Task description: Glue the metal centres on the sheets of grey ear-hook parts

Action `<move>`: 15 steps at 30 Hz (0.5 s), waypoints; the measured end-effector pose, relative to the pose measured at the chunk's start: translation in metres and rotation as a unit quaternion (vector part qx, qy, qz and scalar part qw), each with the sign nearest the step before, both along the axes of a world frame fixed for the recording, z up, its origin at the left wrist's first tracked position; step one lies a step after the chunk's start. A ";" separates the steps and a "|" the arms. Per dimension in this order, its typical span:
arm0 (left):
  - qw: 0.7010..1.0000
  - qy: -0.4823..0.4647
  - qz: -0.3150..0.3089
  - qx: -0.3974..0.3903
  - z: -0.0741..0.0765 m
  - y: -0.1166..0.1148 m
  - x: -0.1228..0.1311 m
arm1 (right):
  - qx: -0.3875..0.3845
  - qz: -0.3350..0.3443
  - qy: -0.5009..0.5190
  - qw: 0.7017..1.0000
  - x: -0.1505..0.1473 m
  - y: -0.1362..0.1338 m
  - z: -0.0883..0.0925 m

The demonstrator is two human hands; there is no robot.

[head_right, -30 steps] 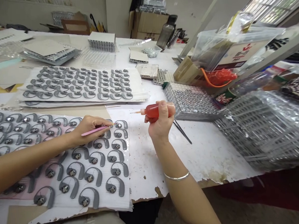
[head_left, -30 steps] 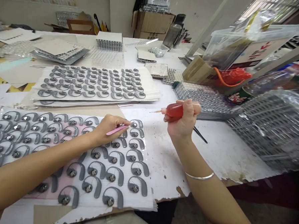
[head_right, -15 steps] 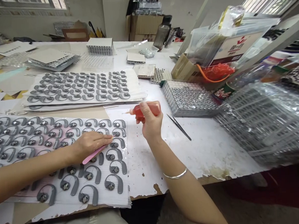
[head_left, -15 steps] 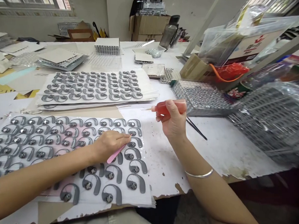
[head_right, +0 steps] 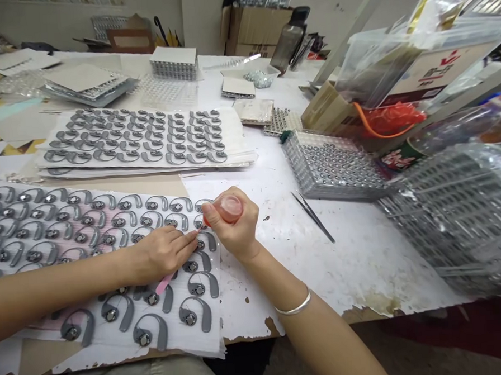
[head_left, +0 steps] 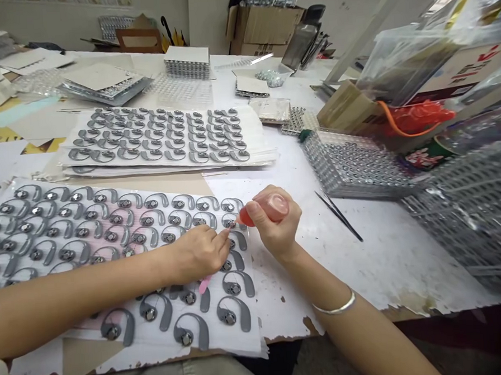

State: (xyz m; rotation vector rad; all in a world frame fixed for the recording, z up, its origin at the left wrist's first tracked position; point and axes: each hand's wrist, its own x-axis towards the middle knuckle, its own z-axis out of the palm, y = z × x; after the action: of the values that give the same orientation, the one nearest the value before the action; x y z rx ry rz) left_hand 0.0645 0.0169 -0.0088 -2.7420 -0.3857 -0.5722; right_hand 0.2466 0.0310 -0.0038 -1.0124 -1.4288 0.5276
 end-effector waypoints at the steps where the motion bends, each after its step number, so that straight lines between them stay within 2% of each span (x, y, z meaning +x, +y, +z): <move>1: 1.000 0.003 -0.001 0.002 -0.001 -0.001 0.001 | 0.013 -0.003 -0.015 1.000 0.000 0.000 -0.001; 7: 1.000 0.002 -0.003 -0.001 -0.004 -0.001 0.000 | 0.067 0.001 -0.056 0.996 -0.002 0.002 -0.001; 15: 1.000 -0.002 0.001 -0.002 -0.004 -0.001 -0.001 | 0.076 0.016 -0.064 0.995 -0.003 0.003 -0.003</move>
State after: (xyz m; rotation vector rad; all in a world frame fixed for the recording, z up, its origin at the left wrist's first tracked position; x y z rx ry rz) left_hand 0.0634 0.0157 -0.0127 -2.7445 -0.3898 -0.5761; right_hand 0.2431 0.0340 -0.0065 -0.9171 -1.5767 0.3760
